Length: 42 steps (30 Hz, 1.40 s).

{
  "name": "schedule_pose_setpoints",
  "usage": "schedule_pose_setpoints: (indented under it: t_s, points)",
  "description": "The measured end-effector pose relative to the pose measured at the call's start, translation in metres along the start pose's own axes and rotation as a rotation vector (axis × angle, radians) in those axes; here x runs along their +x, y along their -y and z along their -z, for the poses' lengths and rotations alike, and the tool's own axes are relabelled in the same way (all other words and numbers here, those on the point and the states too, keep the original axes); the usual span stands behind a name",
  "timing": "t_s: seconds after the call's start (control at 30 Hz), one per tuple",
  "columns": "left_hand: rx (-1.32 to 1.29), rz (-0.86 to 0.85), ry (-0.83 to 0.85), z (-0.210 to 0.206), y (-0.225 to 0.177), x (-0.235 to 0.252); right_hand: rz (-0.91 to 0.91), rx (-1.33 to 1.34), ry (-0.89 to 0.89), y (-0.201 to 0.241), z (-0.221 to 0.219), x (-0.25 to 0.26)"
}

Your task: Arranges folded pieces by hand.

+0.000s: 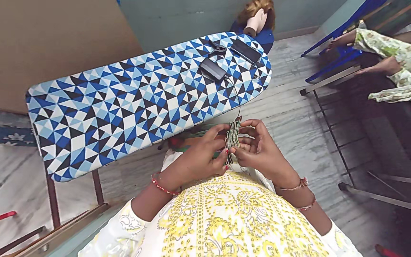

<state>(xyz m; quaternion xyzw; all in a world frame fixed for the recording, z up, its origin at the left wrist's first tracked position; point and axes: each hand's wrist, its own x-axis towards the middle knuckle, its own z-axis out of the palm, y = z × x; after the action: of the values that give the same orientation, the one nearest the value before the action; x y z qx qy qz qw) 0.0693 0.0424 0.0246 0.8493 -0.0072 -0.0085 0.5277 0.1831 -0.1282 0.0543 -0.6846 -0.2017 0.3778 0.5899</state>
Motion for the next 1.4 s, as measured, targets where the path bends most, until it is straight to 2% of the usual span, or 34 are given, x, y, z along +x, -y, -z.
schedule_pose_setpoints:
  t_s: [0.63,0.8,0.97,1.17,1.4]
  points:
    - [0.018,-0.031,0.009,0.0088,0.0037,0.0023,0.004,-0.014,0.019,0.0022,-0.003,0.0065]
    - [-0.046,0.032,-0.01,0.0092,0.002,0.0034,0.04,-0.022,0.021,0.0014,-0.0049,0.0076]
    - [-0.039,0.065,-0.074,0.0062,0.0032,0.0026,0.045,-0.033,-0.002,0.0011,-0.0059,0.0087]
    - [-0.134,0.132,-0.267,0.0028,0.0052,-0.0039,0.063,-0.03,-0.029,-0.0017,-0.0059,0.0085]
    - [-0.274,0.256,-0.292,0.0091,0.0069,-0.0009,0.051,-0.035,-0.018,-0.0054,-0.0078,0.006]
